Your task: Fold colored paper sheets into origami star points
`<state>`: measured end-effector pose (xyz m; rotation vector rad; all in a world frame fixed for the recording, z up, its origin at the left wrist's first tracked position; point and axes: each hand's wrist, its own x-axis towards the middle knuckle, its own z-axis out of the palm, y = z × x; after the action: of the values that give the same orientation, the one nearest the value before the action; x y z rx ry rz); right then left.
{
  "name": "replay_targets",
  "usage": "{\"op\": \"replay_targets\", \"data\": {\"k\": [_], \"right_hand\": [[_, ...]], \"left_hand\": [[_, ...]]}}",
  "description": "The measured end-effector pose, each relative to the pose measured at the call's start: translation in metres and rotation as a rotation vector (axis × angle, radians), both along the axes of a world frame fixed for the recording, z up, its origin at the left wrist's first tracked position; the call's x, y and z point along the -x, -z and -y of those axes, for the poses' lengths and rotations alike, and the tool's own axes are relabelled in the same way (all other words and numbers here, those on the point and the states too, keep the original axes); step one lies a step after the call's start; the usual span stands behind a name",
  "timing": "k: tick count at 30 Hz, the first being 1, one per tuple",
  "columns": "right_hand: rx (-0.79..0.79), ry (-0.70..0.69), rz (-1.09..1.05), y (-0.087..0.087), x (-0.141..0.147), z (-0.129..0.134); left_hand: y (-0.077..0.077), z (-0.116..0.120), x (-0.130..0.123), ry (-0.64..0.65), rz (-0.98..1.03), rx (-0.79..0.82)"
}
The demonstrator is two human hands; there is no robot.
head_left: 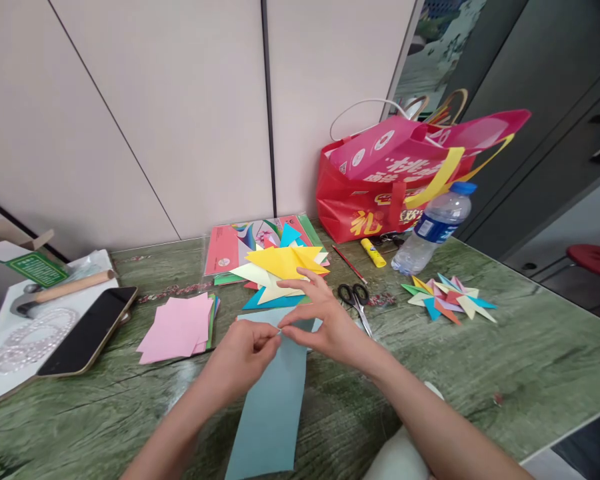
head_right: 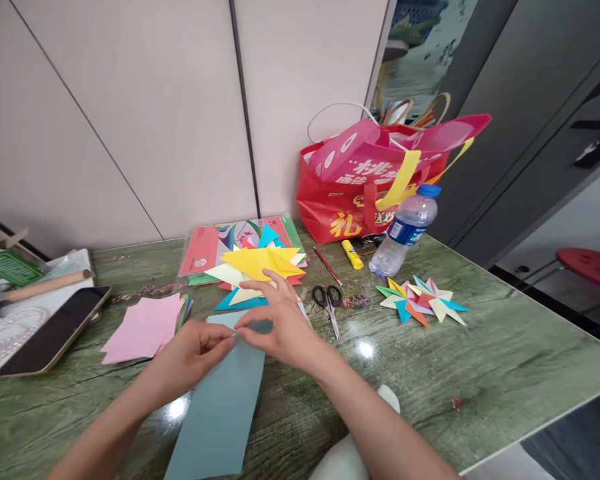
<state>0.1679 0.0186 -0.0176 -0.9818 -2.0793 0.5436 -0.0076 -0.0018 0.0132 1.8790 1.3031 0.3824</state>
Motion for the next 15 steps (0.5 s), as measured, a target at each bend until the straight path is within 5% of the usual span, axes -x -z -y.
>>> {"op": "replay_targets", "data": {"k": [15], "right_hand": [[-0.090, 0.018, 0.022, 0.0071, -0.0033, -0.0088]], "left_hand": [[-0.0031, -0.0014, 0.0053, 0.038, -0.011, -0.026]]}}
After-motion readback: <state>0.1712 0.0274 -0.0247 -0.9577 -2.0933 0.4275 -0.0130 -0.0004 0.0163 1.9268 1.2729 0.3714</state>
